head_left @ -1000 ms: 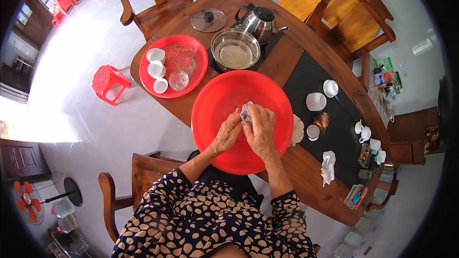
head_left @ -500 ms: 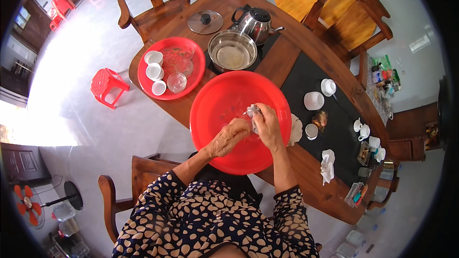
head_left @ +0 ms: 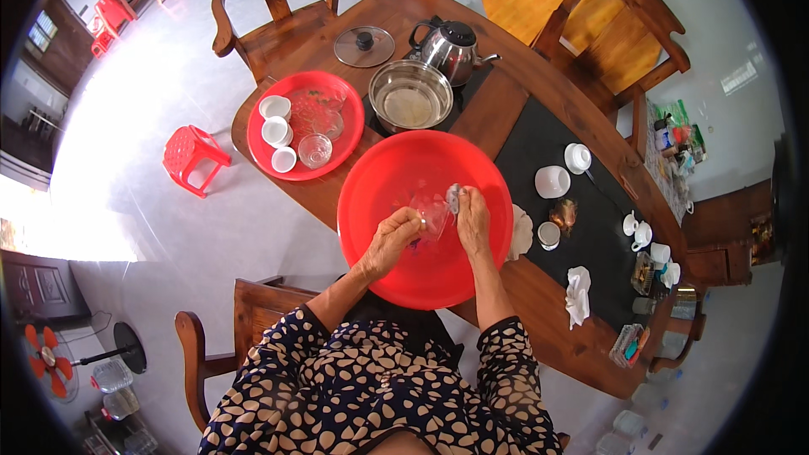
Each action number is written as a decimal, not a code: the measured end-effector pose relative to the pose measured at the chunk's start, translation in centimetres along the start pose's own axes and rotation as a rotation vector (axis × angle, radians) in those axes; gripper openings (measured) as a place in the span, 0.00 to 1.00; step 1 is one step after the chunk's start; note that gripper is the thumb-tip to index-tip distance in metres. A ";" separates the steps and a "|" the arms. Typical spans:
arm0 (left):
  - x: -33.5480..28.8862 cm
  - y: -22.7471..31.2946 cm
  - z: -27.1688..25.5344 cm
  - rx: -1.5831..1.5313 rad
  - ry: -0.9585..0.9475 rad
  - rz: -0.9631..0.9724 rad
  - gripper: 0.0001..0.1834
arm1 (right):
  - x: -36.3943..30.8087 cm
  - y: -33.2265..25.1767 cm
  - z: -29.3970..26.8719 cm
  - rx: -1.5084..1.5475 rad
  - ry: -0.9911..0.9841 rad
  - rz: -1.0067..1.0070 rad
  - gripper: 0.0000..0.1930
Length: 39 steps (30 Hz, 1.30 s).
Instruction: The person washes small white ceramic cups and clear glass tumblers using a cloth and water in a red plastic basin. They scrub the items individually and place the cleaned cups onto a red tray on the table.
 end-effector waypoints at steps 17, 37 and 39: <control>1.3 -1.7 1.4 -0.557 0.236 -0.063 0.10 | -5.3 -6.6 1.7 -0.272 0.040 -0.566 0.19; 2.4 -0.9 -1.3 -0.648 0.396 -0.185 0.14 | -1.2 3.3 0.1 -0.184 -0.269 0.092 0.13; 2.6 -1.1 -1.4 -0.577 0.497 -0.249 0.15 | -2.1 -1.3 -1.0 0.313 -0.231 0.221 0.13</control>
Point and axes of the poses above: each hand's wrist, its own x-axis towards the middle knuckle, its own z-axis out of the palm, y = z × x, the point moved 1 cm from there along x, towards the middle knuckle, and after that the axes turned 2 degrees about y, right-handed, at the moved point
